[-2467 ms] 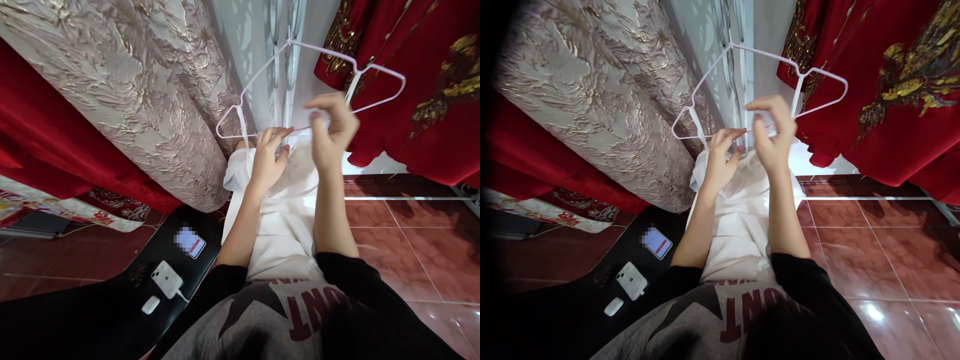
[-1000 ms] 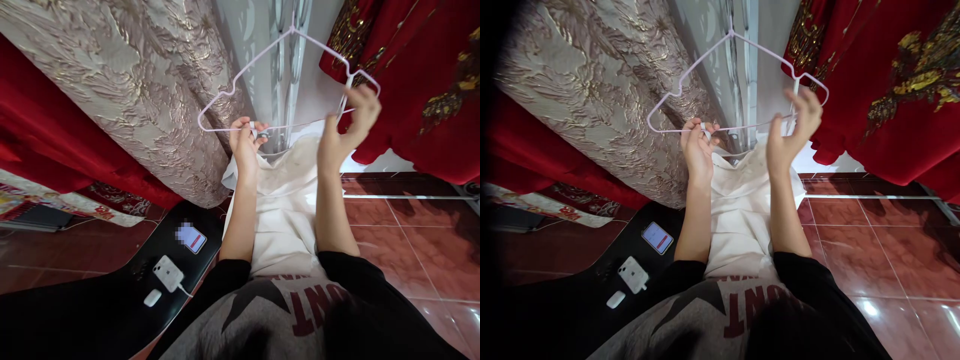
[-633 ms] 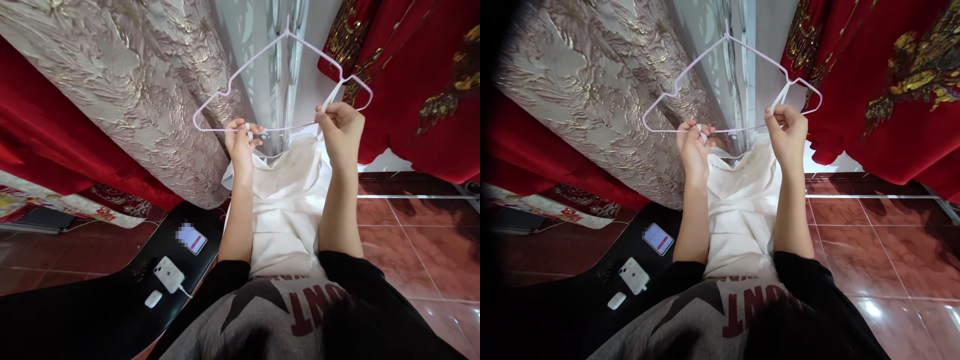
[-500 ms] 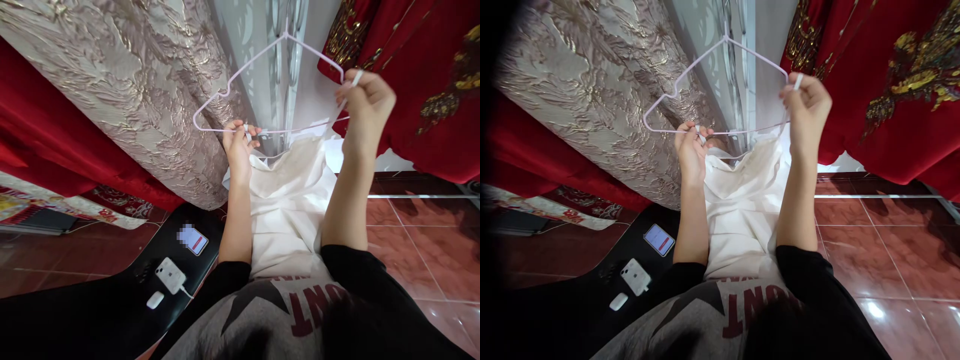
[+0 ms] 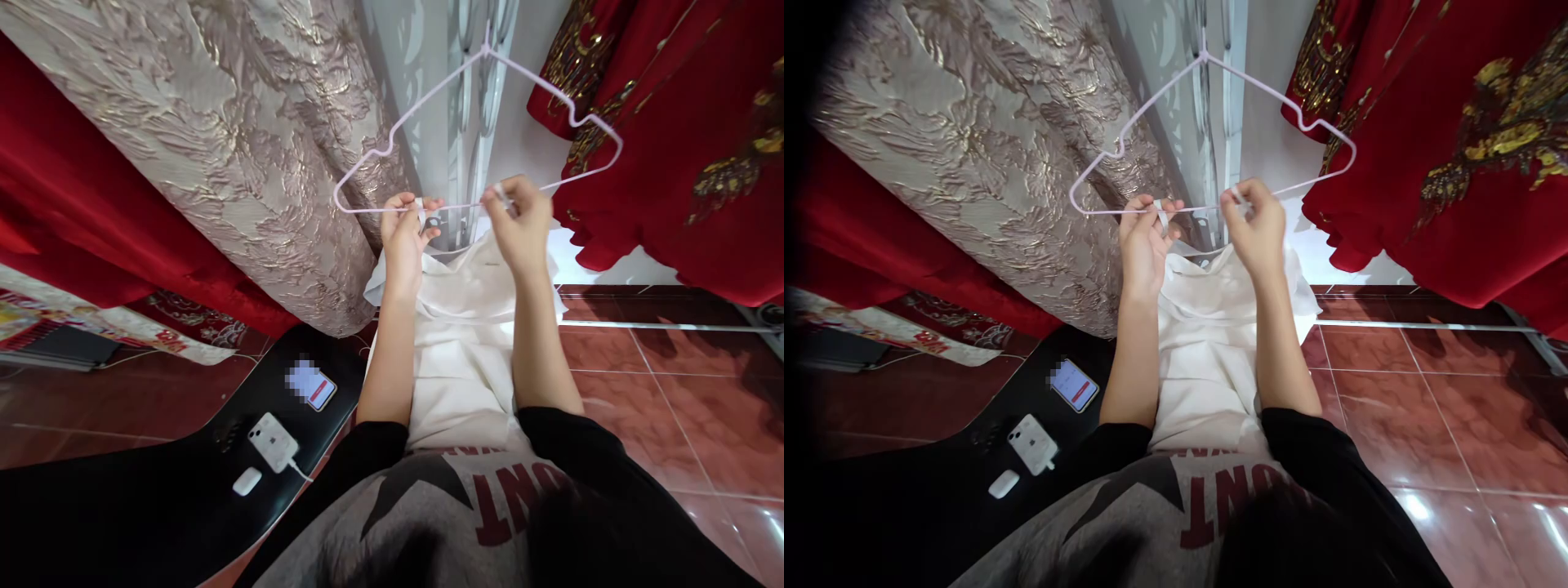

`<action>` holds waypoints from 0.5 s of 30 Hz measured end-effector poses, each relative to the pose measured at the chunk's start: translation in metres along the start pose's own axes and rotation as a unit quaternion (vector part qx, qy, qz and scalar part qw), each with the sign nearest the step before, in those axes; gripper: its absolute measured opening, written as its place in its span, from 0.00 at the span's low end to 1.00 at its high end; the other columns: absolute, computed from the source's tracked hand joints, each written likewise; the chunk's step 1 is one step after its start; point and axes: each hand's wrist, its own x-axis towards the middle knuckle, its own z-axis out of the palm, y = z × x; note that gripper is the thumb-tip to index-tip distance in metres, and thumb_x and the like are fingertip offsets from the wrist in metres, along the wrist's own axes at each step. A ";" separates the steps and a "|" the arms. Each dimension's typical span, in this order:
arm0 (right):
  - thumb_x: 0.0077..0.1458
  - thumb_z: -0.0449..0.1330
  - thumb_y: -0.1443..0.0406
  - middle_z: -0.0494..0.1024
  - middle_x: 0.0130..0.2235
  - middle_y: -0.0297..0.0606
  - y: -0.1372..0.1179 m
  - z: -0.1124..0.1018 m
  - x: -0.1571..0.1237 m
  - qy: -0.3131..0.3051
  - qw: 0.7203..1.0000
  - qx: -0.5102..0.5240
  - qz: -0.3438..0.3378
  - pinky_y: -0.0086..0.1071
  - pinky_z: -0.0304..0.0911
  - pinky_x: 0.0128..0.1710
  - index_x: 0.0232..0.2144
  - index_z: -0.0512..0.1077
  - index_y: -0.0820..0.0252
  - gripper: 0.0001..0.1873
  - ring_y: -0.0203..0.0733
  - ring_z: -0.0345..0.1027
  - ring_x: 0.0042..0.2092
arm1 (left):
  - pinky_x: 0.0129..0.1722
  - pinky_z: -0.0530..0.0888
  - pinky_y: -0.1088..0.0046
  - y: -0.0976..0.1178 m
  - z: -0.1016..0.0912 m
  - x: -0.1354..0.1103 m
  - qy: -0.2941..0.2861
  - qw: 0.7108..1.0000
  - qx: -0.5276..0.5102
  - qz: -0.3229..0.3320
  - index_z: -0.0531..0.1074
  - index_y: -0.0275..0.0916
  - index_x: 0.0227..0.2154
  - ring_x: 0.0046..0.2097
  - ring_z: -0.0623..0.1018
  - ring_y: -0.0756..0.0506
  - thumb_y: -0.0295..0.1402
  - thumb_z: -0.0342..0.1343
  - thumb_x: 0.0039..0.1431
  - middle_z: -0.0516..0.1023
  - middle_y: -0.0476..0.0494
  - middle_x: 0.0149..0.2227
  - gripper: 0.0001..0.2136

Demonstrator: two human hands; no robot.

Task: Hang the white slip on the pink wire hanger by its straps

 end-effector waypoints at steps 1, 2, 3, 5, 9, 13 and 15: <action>0.60 0.52 0.49 0.75 0.44 0.42 0.002 0.007 0.000 0.009 1.000 -0.006 0.011 0.42 0.69 0.43 0.43 0.69 0.58 0.21 0.43 0.70 0.46 | 0.31 0.73 0.71 -0.001 -0.002 0.000 0.002 1.000 0.005 -0.003 0.62 0.45 0.41 0.52 0.77 0.41 0.30 0.50 0.64 0.77 0.42 0.41 0.05; 0.60 0.53 0.49 0.75 0.42 0.42 0.005 0.012 0.000 0.025 0.999 -0.015 0.025 0.42 0.69 0.42 0.41 0.68 0.58 0.20 0.43 0.70 0.45 | 0.30 0.73 0.70 -0.001 -0.005 0.001 0.007 1.000 0.008 -0.004 0.62 0.45 0.42 0.51 0.77 0.41 0.31 0.51 0.63 0.77 0.41 0.44 0.06; 0.60 0.53 0.49 0.75 0.41 0.41 0.009 0.015 0.000 0.046 0.998 -0.026 0.037 0.42 0.68 0.41 0.40 0.68 0.58 0.19 0.42 0.70 0.43 | 0.30 0.72 0.70 -0.001 -0.010 0.002 0.021 1.000 0.011 -0.002 0.62 0.45 0.43 0.50 0.78 0.41 0.32 0.51 0.62 0.77 0.41 0.47 0.07; 0.59 0.54 0.50 0.74 0.39 0.40 0.018 0.017 0.002 0.083 0.994 -0.049 0.054 0.41 0.67 0.40 0.38 0.67 0.58 0.17 0.41 0.70 0.40 | 0.30 0.72 0.69 0.002 -0.027 0.005 0.072 0.997 0.015 0.021 0.62 0.45 0.45 0.48 0.78 0.42 0.32 0.51 0.60 0.75 0.42 0.53 0.11; 0.58 0.56 0.51 0.73 0.39 0.39 0.031 0.010 0.006 0.100 0.992 -0.055 0.049 0.38 0.65 0.39 0.38 0.65 0.57 0.16 0.40 0.69 0.40 | 0.30 0.70 0.67 0.023 -0.068 0.012 0.171 0.975 0.072 0.119 0.61 0.49 0.48 0.46 0.78 0.43 0.29 0.48 0.64 0.73 0.51 0.54 0.11; 0.57 0.56 0.50 0.73 0.38 0.39 0.027 0.014 0.005 0.095 0.993 -0.039 0.049 0.37 0.65 0.37 0.37 0.64 0.57 0.17 0.40 0.68 0.39 | 0.30 0.71 0.69 0.051 -0.072 0.020 0.100 0.968 0.149 0.174 0.63 0.45 0.45 0.44 0.78 0.44 0.21 0.48 0.67 0.78 0.54 0.44 0.11; 0.58 0.56 0.50 0.73 0.37 0.38 0.023 0.019 0.004 0.087 0.995 -0.034 0.045 0.36 0.66 0.35 0.37 0.64 0.57 0.17 0.39 0.68 0.37 | 0.34 0.76 0.67 0.060 -0.057 0.025 0.011 0.967 0.156 0.202 0.66 0.45 0.44 0.50 0.76 0.43 0.18 0.53 0.64 0.75 0.55 0.45 0.14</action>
